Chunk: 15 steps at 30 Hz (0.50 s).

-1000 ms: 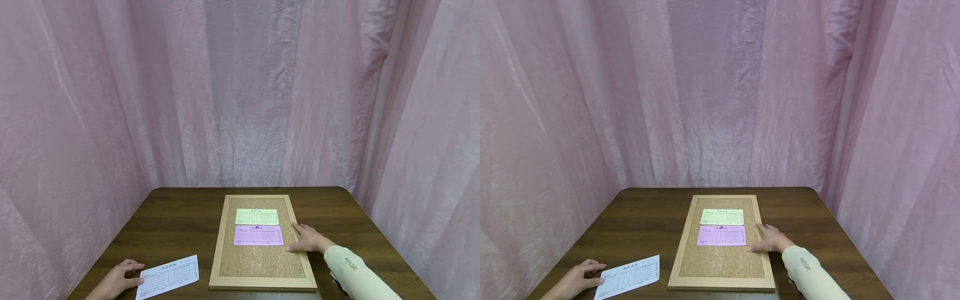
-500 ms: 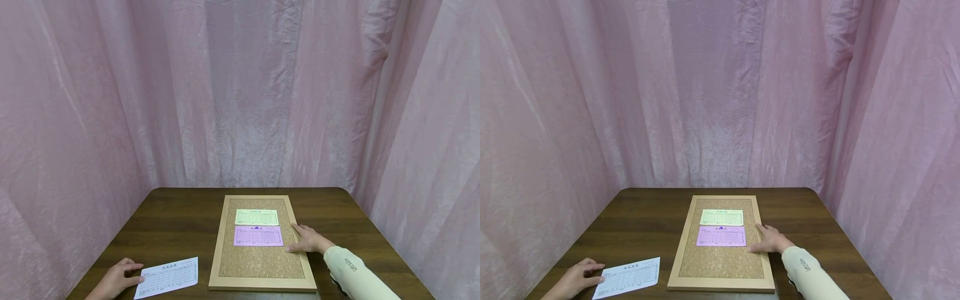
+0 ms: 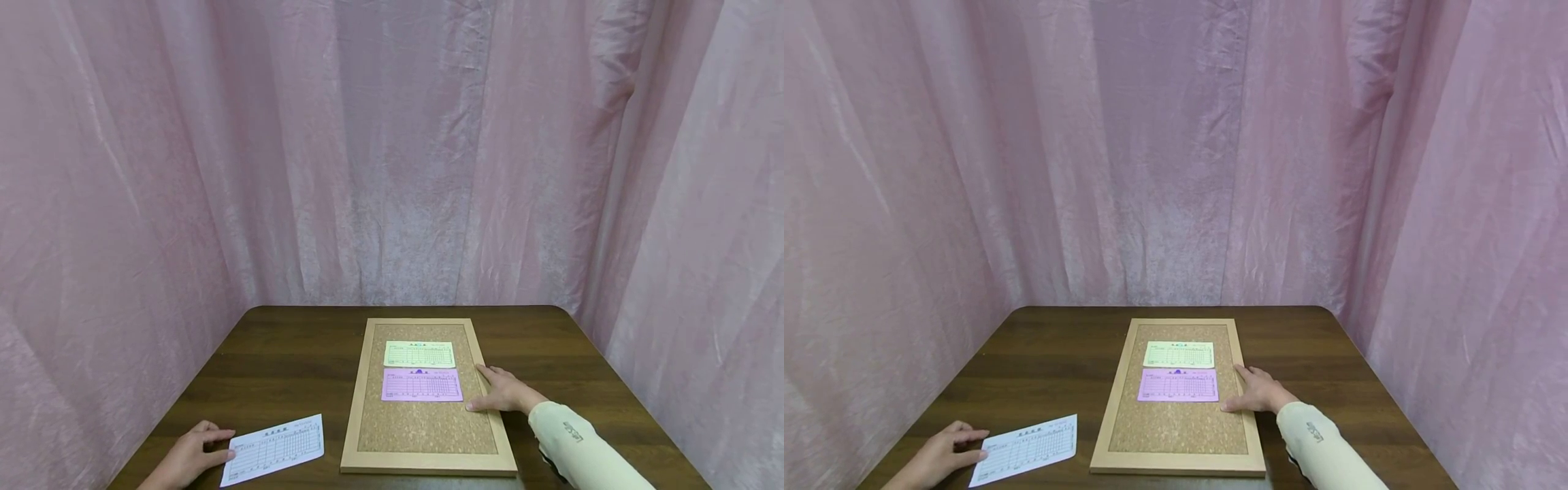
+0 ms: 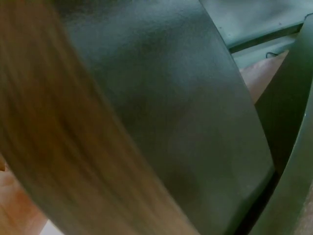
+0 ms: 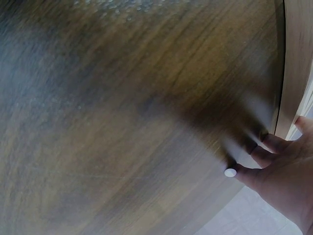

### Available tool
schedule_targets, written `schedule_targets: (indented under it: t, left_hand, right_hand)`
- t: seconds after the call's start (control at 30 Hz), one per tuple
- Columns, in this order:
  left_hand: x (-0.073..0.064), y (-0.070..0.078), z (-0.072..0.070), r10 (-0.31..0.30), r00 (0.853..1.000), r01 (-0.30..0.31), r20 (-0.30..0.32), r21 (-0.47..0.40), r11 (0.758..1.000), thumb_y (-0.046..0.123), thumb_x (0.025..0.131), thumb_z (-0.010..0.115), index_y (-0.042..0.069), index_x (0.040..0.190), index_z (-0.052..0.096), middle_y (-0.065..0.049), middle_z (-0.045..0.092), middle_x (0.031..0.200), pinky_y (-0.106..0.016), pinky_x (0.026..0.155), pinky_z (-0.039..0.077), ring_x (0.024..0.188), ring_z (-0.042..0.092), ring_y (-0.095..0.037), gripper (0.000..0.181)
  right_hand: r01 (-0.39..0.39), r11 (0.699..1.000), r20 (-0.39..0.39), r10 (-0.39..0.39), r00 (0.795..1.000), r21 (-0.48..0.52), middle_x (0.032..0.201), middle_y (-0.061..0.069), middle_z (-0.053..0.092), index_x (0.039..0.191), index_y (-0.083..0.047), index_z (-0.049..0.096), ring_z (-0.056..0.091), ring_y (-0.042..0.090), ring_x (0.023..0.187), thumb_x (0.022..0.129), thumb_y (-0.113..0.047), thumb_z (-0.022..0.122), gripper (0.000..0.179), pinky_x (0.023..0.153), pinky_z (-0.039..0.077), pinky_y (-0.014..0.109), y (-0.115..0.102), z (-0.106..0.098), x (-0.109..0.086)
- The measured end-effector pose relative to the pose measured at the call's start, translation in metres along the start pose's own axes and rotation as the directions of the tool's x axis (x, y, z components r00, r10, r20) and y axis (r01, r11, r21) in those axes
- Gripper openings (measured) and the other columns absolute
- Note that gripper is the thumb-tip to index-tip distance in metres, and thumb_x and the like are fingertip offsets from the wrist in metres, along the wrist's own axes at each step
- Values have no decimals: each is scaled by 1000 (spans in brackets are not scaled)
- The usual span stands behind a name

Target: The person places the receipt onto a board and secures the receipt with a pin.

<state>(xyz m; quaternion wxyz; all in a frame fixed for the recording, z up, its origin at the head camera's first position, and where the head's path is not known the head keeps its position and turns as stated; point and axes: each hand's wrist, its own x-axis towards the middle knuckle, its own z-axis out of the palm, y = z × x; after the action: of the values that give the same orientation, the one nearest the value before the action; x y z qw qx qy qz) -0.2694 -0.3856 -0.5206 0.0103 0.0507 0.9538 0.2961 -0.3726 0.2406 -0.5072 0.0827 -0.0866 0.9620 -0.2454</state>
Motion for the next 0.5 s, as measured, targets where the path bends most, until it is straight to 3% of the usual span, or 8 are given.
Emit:
schedule_targets:
  t: [0.27, 0.4, 0.5]
  left_hand:
    - [-2, -2, 0, 43, 999, -43, 5, -19, 999, 31, 84, 79, 3, 117, 72, -2, 52, 98, -24, 71, 41, 88, 47, -16, 44]
    - [1, -4, -2, -23, 1000, 23, -3, -58, 998, 35, 86, 77, 1, 122, 69, -4, 60, 106, -29, 77, 48, 95, 54, -20, 50]
    - [3, -5, -5, -106, 994, 103, -10, -138, 985, 39, 91, 72, -3, 130, 63, -17, 62, 120, -42, 87, 51, 110, 57, -35, 58]
  right_hand:
    - [-3, 1000, -2, 3, 1000, 2, 148, 35, 33, 151, -4, 38, 32, 54, 135, 71, -55, 85, 106, 104, 32, 66, 0, 0, -1]
    - [1, 1000, -4, -1, 1000, 2, 148, 36, 34, 151, -4, 38, 32, 54, 135, 70, -54, 85, 106, 104, 32, 66, 0, 0, -1]
    - [0, 1000, -5, 0, 1000, 5, 148, 36, 33, 151, -4, 38, 32, 54, 135, 70, -54, 85, 107, 104, 32, 65, -1, 0, -2]
